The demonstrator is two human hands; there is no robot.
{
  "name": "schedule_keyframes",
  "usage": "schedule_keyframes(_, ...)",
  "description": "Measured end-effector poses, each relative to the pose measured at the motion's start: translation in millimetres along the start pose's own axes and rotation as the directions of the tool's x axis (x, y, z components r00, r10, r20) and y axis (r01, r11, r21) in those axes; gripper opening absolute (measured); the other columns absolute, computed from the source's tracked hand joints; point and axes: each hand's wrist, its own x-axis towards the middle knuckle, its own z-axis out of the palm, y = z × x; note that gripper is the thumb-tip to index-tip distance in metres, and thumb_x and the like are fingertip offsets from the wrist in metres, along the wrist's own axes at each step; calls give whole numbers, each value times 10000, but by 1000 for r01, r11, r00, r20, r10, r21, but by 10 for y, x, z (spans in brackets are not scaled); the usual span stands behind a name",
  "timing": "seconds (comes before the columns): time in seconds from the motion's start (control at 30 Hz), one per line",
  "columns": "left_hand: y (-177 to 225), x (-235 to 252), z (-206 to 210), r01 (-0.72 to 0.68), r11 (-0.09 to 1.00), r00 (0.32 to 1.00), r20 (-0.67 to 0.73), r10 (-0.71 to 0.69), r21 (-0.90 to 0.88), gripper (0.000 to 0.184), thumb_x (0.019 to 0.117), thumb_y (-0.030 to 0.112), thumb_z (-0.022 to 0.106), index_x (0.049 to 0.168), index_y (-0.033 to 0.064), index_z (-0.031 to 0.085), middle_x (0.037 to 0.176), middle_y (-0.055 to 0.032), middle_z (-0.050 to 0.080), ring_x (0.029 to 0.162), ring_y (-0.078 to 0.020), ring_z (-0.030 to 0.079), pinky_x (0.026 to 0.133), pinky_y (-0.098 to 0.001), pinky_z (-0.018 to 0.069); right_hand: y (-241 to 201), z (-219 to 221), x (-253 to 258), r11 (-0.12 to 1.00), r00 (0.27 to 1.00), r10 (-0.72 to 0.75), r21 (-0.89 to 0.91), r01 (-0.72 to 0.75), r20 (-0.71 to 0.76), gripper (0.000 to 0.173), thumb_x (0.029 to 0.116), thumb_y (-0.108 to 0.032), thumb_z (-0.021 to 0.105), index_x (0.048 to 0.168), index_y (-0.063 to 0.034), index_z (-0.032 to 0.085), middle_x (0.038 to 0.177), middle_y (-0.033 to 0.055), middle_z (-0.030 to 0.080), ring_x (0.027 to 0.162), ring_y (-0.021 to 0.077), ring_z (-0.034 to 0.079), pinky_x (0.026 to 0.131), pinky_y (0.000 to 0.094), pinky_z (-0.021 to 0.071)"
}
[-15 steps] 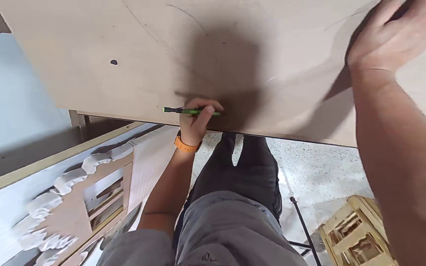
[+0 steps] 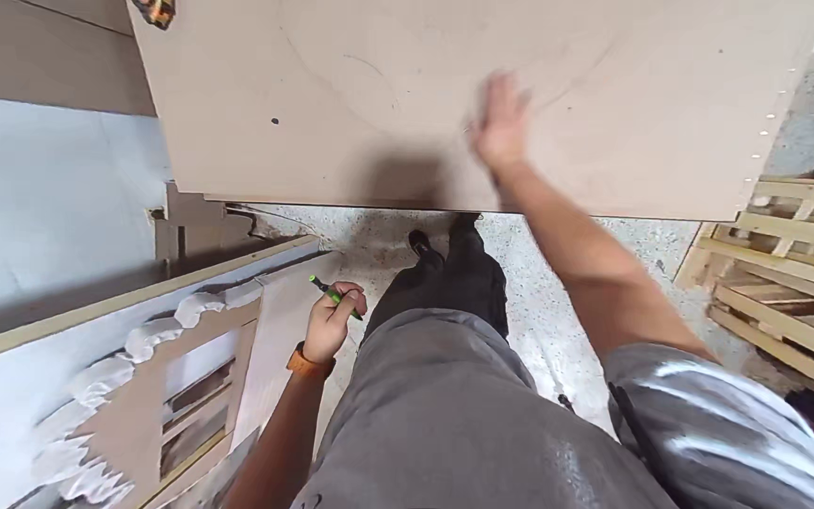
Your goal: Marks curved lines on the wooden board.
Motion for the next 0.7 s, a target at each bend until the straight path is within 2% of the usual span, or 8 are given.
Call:
schedule_keyframes(0.1, -63, -238, -154, 3, 999, 997, -78, 1, 42, 217, 1046, 95, 488, 1125, -19, 655, 740, -34, 684, 657, -147, 664, 671, -338, 598, -1392, 342, -1476, 813, 684, -582, 326, 482, 440, 562, 991, -466, 616, 1469, -176, 563, 1520, 69, 547, 1412, 288, 497, 1164, 587, 384)
schedule_keyframes(0.17, -39, -360, -240, -4, 994, 989, -143, 20, 111, 183, 1015, 107, 569, 1139, 10, 663, 726, 3, 640, 602, -90, 590, 580, -264, 528, -2086, 391, -2229, 654, 368, -755, 592, 470, 543, 429, 1001, -514, 582, 1115, -133, 741, 1055, 129, 734, 1008, 340, 700, 844, 630, 548)
schedule_keyframes(0.2, -15, -428, -280, 2, 986, 987, -162, 25, 165, 195, 992, 133, 623, 1149, 28, 668, 741, 14, 640, 601, -69, 577, 566, -245, 509, -2283, 352, -2429, 637, 259, -769, 668, 386, 584, 422, 1027, -481, 557, 1112, -117, 753, 1013, 139, 746, 981, 347, 710, 840, 636, 540)
schedule_keyframes(0.23, 7, -487, -309, 20, 970, 986, -164, 21, 242, 238, 975, 183, 669, 1174, 52, 675, 774, 19, 652, 623, -57, 582, 582, -242, 512, -2337, 276, -2513, 663, 258, -749, 693, 283, 610, 404, 1046, -439, 544, 1192, -119, 743, 1053, 140, 754, 1014, 337, 714, 896, 624, 537)
schedule_keyframes(0.33, -20, -584, -348, 12, 873, 1000, -29, 2, 488, 353, 1008, 290, 632, 1284, 73, 665, 1020, -74, 725, 853, -148, 683, 800, -396, 591, -1979, -77, -2375, 819, 595, -499, 568, 85, 631, 452, 1051, -433, 525, 1386, -146, 626, 1212, 104, 722, 1122, 279, 692, 1002, 569, 533)
schedule_keyframes(0.4, -97, -562, -277, -54, 819, 996, 94, -1, 571, 368, 1038, 316, 573, 1302, 83, 681, 1083, -125, 740, 939, -217, 714, 885, -487, 587, -1618, -392, -2198, 851, 700, -402, 523, 48, 590, 550, 1048, -470, 513, 1494, -149, 523, 1319, 76, 682, 1191, 232, 667, 1063, 511, 514)
schedule_keyframes(0.57, -109, -617, 299, -192, 782, 935, 352, -37, 593, 449, 1056, 482, 507, 1376, 215, 675, 1076, -82, 764, 938, -223, 731, 893, -529, 578, -1358, -1156, -2670, 844, 658, -476, 514, 154, 583, 671, 1020, -576, 514, 1533, -146, 464, 1210, 94, 705, 1042, 238, 695, 973, 516, 545)
schedule_keyframes(0.7, 46, -704, 820, -284, 752, 902, 431, 0, 595, 447, 1021, 473, 576, 1210, 98, 727, 1015, -120, 753, 947, -253, 726, 890, -535, 574, -1357, -1278, -3173, 818, 710, -503, 537, 207, 493, 389, 1042, -404, 558, 1314, -148, 665, 1121, 91, 748, 1018, 241, 723, 948, 516, 562)
